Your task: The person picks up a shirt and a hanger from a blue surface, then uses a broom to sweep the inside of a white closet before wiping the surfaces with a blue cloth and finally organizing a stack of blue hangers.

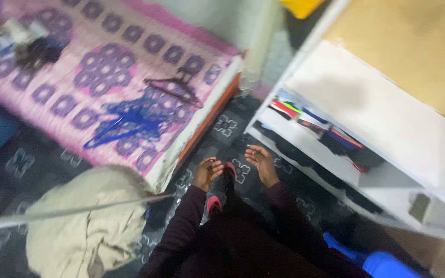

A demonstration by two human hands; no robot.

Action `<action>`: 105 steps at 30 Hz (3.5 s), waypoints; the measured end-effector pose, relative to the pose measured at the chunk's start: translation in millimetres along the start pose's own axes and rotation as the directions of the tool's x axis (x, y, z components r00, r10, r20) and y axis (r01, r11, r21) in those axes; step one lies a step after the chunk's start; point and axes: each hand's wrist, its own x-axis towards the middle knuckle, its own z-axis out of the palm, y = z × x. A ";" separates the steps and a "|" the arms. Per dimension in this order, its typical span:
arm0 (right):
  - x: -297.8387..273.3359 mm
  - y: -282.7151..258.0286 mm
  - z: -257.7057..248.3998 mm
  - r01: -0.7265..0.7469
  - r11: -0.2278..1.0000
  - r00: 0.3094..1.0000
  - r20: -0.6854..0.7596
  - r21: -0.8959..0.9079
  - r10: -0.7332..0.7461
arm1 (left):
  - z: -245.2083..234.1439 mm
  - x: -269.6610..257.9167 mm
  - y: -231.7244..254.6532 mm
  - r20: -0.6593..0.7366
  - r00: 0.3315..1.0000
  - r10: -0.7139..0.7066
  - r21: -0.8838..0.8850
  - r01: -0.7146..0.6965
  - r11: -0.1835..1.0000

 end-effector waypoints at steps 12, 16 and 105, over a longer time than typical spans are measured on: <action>-135.3 -48.7 -142.3 0.401 0.913 0.869 -0.348 0.077 -0.352 | 130.1 16.5 -68.3 0.207 0.952 -0.227 0.277 0.165 0.947; -172.9 -53.6 -179.6 0.339 0.940 0.794 -0.546 0.034 -0.267 | 165.8 13.9 -99.8 0.258 0.933 -0.253 0.358 0.151 0.921; -786.6 -98.3 -522.3 0.893 0.026 -0.397 -0.811 -0.450 -0.429 | 587.8 -452.8 -841.5 0.398 -0.366 -0.841 0.908 0.286 0.305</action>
